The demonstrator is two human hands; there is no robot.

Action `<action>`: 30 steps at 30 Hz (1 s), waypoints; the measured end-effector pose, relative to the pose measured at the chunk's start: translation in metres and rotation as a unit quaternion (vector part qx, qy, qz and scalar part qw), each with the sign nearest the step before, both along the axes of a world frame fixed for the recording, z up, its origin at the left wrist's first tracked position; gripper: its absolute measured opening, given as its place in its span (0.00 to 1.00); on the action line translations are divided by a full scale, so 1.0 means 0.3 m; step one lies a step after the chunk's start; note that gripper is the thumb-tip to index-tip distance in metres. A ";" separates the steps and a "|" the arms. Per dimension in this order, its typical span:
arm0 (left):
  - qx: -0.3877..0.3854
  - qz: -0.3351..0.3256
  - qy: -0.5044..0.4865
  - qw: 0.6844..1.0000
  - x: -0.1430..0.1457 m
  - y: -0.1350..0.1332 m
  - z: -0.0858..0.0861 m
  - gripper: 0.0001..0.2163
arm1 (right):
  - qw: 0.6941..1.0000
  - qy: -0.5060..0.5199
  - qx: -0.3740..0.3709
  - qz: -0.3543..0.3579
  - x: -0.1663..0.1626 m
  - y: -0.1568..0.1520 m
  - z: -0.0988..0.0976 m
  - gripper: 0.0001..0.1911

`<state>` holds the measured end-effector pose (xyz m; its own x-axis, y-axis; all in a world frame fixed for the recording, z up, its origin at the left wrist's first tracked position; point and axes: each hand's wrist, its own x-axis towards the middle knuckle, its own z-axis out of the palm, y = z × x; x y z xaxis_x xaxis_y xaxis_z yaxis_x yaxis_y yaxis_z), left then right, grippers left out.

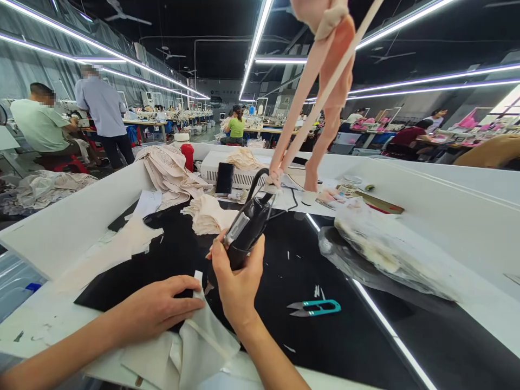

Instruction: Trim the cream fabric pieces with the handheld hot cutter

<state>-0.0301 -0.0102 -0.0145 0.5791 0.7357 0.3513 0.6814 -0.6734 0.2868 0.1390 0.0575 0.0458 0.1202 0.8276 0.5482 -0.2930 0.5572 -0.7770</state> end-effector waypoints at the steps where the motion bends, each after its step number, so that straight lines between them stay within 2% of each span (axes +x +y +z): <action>1: -0.001 0.003 -0.004 1.000 -0.003 -0.001 0.001 0.11 | 1.000 -0.001 -0.002 -0.002 0.007 0.001 0.004 0.16; 7: 0.013 0.007 -0.017 1.000 -0.001 -0.004 0.013 0.12 | 0.999 -0.027 0.014 -0.029 0.112 0.020 0.025 0.16; 13: 0.052 0.025 -0.034 0.998 0.118 -0.004 0.026 0.07 | 0.987 -0.142 -0.005 -0.079 0.246 0.049 0.013 0.22; 18: 0.060 0.025 0.002 0.998 0.175 0.004 -0.024 0.08 | 0.960 -0.272 -0.004 -0.071 0.372 0.038 -0.038 0.28; 20: 0.060 0.013 0.005 0.998 0.166 0.011 -0.055 0.09 | 0.925 -0.369 0.025 -0.083 0.448 0.029 -0.072 0.32; 23: 0.095 -0.002 0.015 0.995 0.141 0.021 -0.098 0.09 | 0.828 -0.547 0.068 -0.105 0.574 0.015 -0.120 0.32; 25: 0.137 0.005 0.028 0.990 0.123 0.027 -0.124 0.11 | 0.782 -0.611 0.078 -0.099 0.649 0.008 -0.143 0.30; 27: 0.168 0.015 0.033 0.985 0.103 0.035 -0.153 0.13 | 0.760 -0.639 0.077 -0.089 0.704 0.002 -0.161 0.27; 30: 0.151 0.009 0.061 0.987 0.064 0.053 -0.206 0.13 | 0.729 -0.676 0.076 -0.081 0.741 -0.005 -0.185 0.22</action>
<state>-0.0108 0.0056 -0.0764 0.6183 0.6186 0.4848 0.7113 -0.7028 -0.0102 0.3612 0.0561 -0.0095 -0.5253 0.7800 0.3399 0.7616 0.6092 -0.2211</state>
